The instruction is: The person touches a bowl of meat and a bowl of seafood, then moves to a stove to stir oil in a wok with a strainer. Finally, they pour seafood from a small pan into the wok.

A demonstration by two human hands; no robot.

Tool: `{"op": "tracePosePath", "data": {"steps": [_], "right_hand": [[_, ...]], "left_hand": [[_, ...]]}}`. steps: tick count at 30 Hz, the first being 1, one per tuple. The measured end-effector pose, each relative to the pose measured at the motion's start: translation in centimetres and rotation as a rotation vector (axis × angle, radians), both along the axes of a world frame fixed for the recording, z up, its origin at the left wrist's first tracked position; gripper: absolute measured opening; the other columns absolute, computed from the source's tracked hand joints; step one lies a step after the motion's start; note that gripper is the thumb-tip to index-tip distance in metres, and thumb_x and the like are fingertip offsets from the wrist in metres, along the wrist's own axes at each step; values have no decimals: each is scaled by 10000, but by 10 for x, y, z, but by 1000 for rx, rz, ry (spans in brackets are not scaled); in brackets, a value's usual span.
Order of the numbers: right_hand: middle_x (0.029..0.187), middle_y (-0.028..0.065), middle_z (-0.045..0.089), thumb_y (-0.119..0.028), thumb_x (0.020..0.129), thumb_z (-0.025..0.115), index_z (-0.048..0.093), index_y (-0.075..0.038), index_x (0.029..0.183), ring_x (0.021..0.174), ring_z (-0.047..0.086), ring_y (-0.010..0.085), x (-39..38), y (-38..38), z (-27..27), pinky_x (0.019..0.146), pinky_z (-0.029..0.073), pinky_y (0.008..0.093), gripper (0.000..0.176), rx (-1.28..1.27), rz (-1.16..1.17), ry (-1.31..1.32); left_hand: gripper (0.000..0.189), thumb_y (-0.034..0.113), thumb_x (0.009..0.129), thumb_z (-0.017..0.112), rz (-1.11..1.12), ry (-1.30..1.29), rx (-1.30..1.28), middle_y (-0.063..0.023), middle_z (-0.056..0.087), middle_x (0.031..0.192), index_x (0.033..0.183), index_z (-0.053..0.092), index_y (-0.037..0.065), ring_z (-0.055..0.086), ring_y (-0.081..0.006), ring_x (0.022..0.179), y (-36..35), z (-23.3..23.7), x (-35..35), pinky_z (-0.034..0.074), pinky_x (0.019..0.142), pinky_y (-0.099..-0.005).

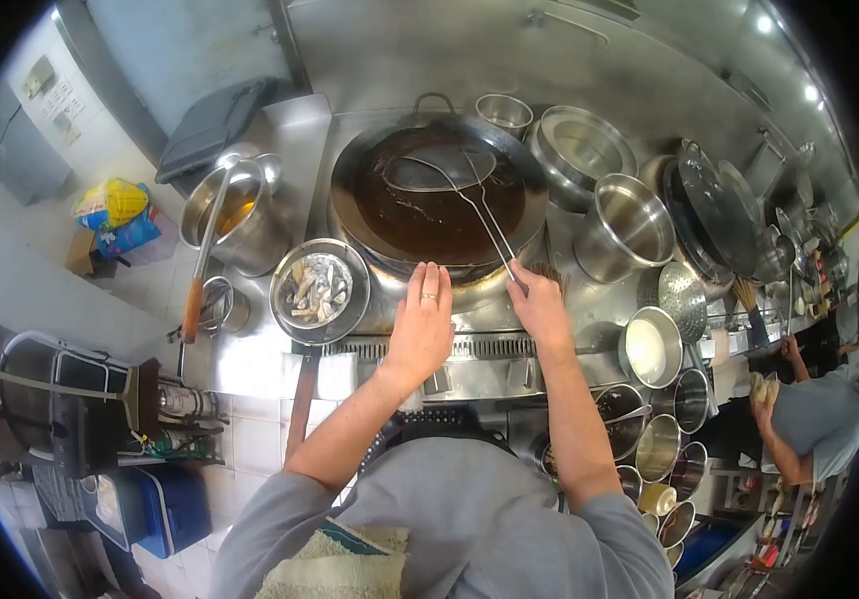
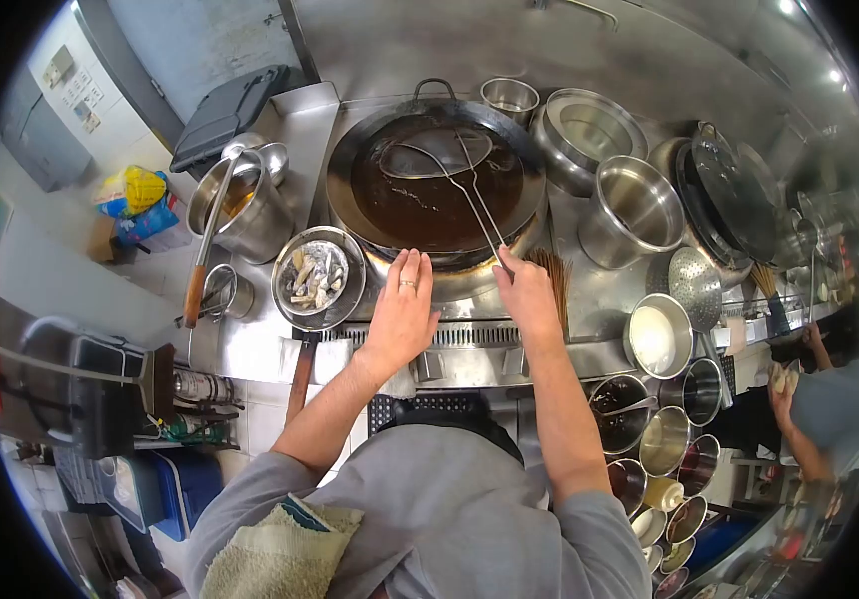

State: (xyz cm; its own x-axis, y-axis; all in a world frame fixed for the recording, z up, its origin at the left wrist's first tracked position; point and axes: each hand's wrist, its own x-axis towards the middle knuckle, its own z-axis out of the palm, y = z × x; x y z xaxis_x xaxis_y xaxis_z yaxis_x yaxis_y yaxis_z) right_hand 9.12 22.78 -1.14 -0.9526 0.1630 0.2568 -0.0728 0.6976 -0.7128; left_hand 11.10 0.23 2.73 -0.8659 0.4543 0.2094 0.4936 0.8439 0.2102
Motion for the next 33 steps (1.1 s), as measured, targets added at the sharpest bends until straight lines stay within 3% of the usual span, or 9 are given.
{"op": "tracePosePath", "data": {"steps": [7, 10, 16, 19, 25, 33], "right_hand": [[1072, 289, 681, -182, 912, 705, 681, -40, 1258, 1018, 666, 441, 18, -3, 28, 893, 538, 442, 375, 9, 46, -180], [1118, 252, 701, -175, 913, 714, 665, -43, 1286, 919, 710, 391, 32, 10, 23, 868, 537, 387, 399, 55, 96, -96], [1123, 265, 689, -187, 920, 710, 660, -53, 1292, 942, 707, 402, 68, 19, 56, 870, 538, 400, 398, 103, 92, -247], [966, 291, 683, -174, 909, 708, 676, -61, 1272, 859, 664, 455, 84, 31, 56, 786, 525, 462, 381, 132, 132, -132], [823, 260, 668, -168, 891, 732, 689, -56, 1251, 743, 638, 434, 112, 51, 80, 710, 503, 461, 379, 205, 139, -151], [774, 239, 647, -129, 873, 737, 703, -36, 1225, 706, 626, 410, 136, 73, 121, 686, 488, 454, 366, 327, 75, -176]], "left_hand": [[854, 186, 815, 758, 2, -19, 36, -259, 365, 1513, 1486, 321, -111, 310, -401, 1455, 0, 2, 0, 401, 1151, -434], [849, 183, 813, 758, 2, -18, 44, -258, 363, 1515, 1482, 326, -114, 307, -403, 1457, -1, 2, 1, 406, 1148, -436], [837, 174, 808, 753, -4, -11, 66, -256, 363, 1516, 1474, 335, -114, 307, -398, 1459, -1, 0, 0, 424, 1133, -446], [833, 171, 806, 750, -5, -18, 61, -258, 368, 1510, 1471, 339, -113, 313, -394, 1458, -2, 1, 0, 429, 1128, -446], [829, 178, 806, 750, -10, -11, 47, -263, 382, 1494, 1466, 342, -115, 324, -397, 1451, -3, -1, -2, 432, 1125, -440], [825, 197, 820, 751, -22, 1, 38, -266, 381, 1496, 1465, 342, -115, 334, -395, 1440, -4, -2, -3, 432, 1122, -432]]}}
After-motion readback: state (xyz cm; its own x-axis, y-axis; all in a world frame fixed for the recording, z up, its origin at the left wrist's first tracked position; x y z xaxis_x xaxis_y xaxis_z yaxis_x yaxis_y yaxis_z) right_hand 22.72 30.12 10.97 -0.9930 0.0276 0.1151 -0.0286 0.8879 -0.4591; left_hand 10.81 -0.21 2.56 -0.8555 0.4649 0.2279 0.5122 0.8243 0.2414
